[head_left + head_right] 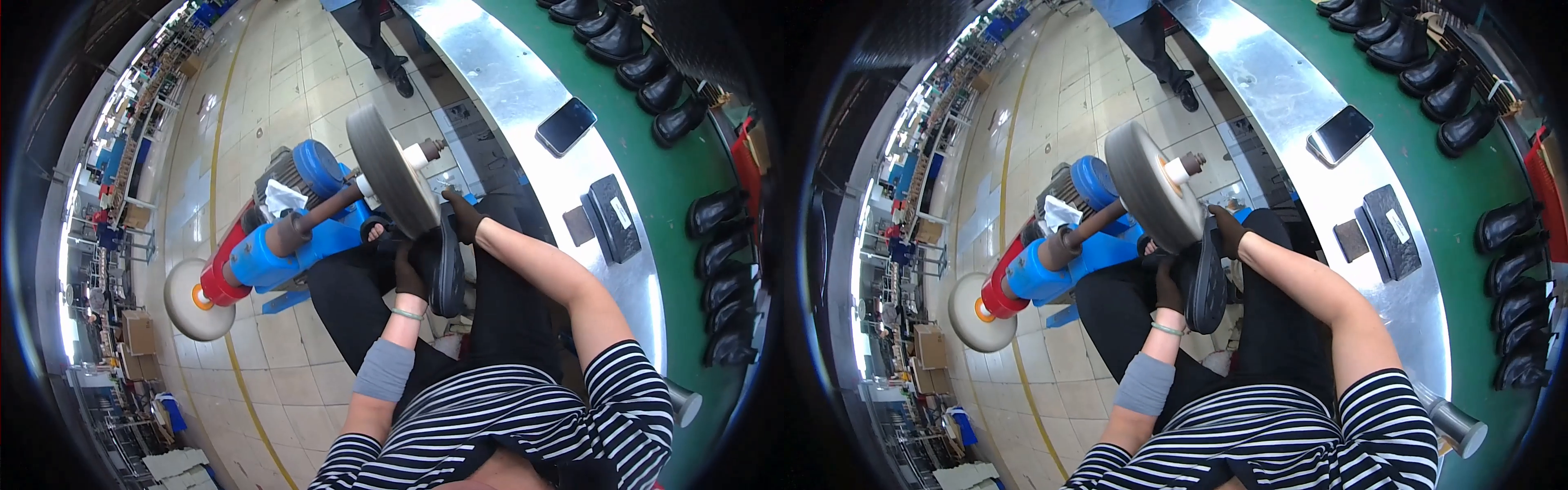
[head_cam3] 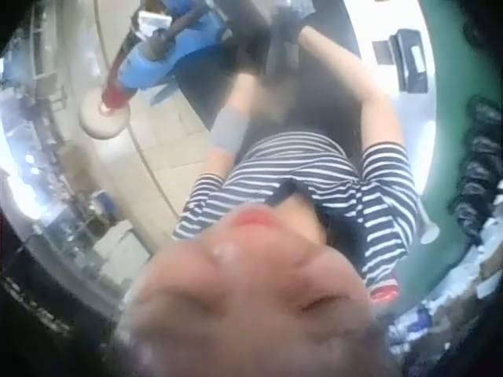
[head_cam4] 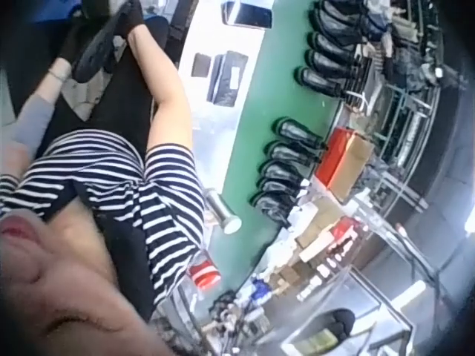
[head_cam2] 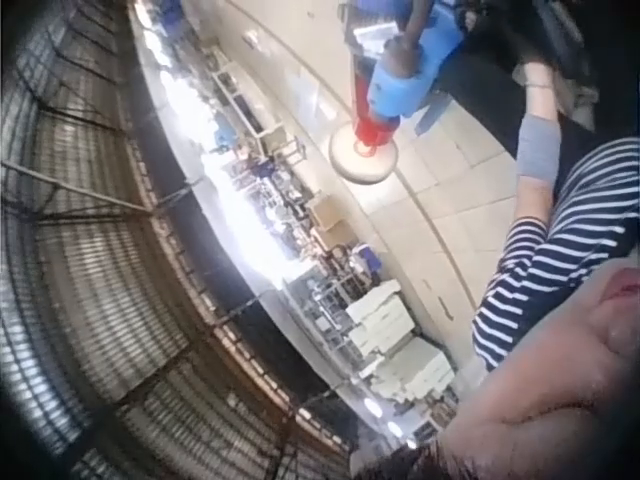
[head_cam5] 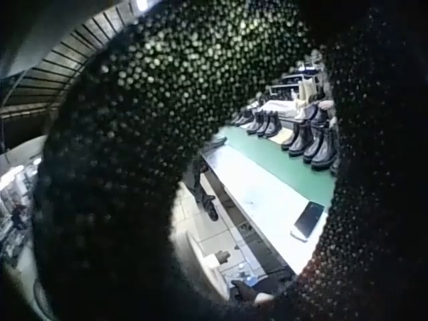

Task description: The person is using a rotating buffer machine to polish and finish black leather boots in a shoe factory.

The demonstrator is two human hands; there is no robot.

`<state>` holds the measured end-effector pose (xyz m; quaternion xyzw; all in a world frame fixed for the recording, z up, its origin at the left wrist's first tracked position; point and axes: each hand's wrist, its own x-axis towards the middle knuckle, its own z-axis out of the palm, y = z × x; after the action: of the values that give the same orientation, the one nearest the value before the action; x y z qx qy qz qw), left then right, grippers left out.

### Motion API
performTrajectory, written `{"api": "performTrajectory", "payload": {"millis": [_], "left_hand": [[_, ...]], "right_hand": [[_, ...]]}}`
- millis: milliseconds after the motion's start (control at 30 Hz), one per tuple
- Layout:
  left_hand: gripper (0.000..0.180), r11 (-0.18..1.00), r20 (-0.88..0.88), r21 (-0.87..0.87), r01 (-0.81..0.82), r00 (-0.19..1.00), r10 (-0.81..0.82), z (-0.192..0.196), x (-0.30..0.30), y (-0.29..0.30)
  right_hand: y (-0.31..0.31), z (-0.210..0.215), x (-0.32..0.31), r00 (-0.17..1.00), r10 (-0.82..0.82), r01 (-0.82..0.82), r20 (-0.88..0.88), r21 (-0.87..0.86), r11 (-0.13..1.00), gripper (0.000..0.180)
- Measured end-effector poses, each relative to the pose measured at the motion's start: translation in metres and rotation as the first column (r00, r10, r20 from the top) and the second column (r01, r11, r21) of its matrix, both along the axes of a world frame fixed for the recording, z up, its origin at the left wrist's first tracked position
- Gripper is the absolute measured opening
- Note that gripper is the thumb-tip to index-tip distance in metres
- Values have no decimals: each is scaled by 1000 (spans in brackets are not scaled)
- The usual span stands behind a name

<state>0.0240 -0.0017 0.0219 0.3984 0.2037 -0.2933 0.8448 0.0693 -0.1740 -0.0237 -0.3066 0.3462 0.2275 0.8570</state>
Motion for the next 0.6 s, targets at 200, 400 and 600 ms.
{"api": "performTrajectory", "payload": {"millis": [200, 400, 600], "left_hand": [[36, 980, 123, 145, -137, 985, 119, -21, -5, -7], [45, 985, -86, -64, -161, 984, 155, -9, -35, -23], [57, 966, -206, -252, -51, 978, -2, 3, -66, -30]], "right_hand": [[14, -67, 37, 692, 263, 240, 672, -558, 794, 65], [-3, -50, 5, 673, 419, 195, 609, -693, 694, 43], [-13, -13, -5, 504, 589, 238, 631, -758, 608, 42]]}}
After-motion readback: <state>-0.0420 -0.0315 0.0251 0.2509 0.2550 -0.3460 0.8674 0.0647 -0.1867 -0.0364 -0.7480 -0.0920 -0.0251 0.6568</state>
